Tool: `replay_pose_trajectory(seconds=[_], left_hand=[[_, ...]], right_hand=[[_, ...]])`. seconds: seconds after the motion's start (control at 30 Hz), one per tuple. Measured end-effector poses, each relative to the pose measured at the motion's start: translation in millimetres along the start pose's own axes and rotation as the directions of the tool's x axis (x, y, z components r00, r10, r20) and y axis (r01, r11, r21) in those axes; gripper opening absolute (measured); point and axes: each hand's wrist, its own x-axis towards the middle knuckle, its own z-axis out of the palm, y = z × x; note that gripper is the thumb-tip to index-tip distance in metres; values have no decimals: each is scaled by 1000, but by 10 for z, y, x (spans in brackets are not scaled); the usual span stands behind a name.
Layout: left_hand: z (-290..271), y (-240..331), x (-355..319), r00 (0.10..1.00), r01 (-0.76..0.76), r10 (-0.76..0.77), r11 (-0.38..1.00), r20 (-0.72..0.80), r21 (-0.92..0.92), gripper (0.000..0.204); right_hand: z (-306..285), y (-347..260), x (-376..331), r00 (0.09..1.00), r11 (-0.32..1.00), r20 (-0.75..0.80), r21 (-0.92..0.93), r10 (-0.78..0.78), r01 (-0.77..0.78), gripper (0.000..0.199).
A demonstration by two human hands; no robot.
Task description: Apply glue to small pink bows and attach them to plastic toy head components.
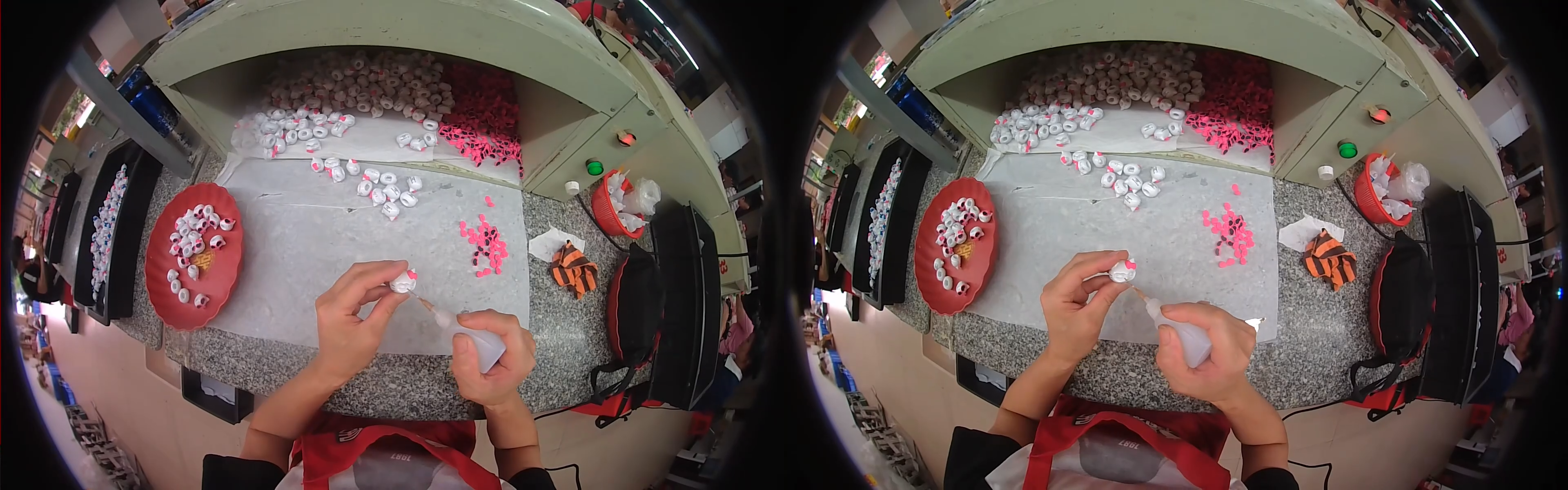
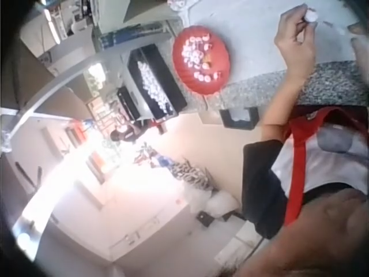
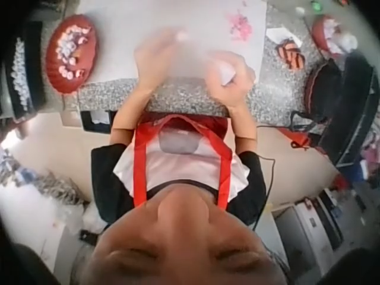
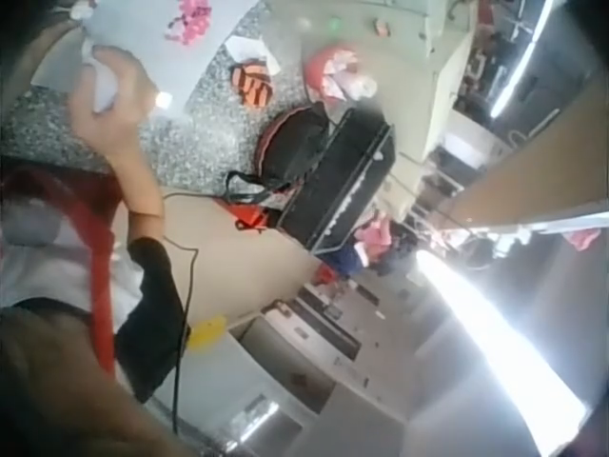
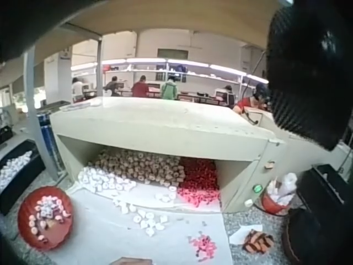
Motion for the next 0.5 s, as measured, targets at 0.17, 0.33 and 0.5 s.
replay_pose_trajectory(seconds=[0.17,0.33,0.5], left_hand=[[8,2,-10,999,24,-26,993,-20,-116,30],[-17,36,13,979,205,-201,930,44,-305,31],[-43,13,21,975,223,-203,913,94,-341,31]], right_hand=[[19,-3,-13,999,1000,-31,6,15,-15,16],[-4,11,-33,998,1000,-67,4,-14,14,17],[-10,5,-20,999,1000,-41,8,-6,7,16]])
